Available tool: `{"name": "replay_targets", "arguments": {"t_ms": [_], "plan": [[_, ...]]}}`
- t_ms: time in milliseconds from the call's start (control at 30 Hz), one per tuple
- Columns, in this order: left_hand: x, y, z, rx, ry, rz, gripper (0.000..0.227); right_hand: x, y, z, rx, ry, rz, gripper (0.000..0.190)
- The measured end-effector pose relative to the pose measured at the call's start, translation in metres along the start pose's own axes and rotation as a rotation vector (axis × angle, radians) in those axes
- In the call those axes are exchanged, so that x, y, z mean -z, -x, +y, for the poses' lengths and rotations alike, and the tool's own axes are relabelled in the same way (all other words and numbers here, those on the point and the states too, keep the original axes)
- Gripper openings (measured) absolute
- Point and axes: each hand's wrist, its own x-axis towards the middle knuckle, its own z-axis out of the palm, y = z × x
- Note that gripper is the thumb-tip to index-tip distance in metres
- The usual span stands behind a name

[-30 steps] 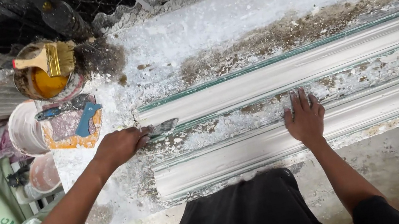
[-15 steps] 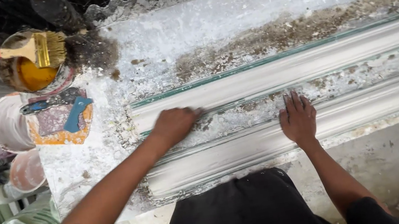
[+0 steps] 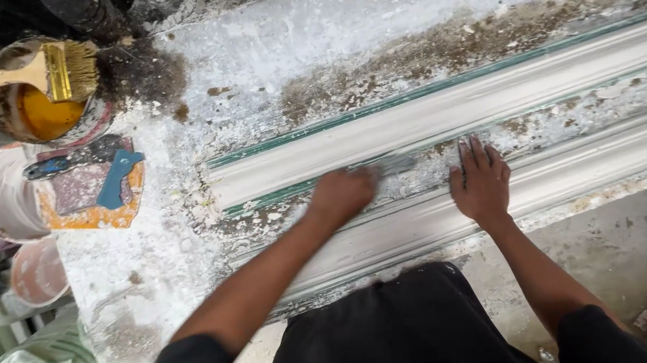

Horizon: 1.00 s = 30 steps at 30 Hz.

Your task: Use a putty knife to smooth the edges and clean up excess plaster on decorative gypsum moldings.

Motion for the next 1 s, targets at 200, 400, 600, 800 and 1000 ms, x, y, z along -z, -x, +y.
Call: {"name": "replay_targets", "arguments": {"t_ms": [200, 400, 600, 800, 1000], "plan": [[-0.002, -0.030, 0.018, -0.031, 0.049, 0.078, 0.027, 0.015, 0.001, 0.036, 0.081, -0.093, 0.081, 0.056], [0.053, 0.031, -0.006, -0.001, -0.032, -0.026, 0.033, 0.022, -0.001, 0.061, 0.085, -0.099, 0.182, 0.049], [-0.027, -0.104, 0.057, -0.056, 0.110, 0.069, 0.021, 0.023, -0.003, 0.061, 0.185, -0.026, 0.183, 0.047], [-0.030, -0.171, 0.107, 0.014, 0.164, 0.153, 0.012, 0.012, -0.005, 0.070, 0.171, 0.015, 0.174, 0.048], [0.027, -0.025, 0.021, 0.236, 0.120, -0.013, 0.030, 0.024, -0.002, 0.058, 0.161, -0.031, 0.188, 0.045]]}}
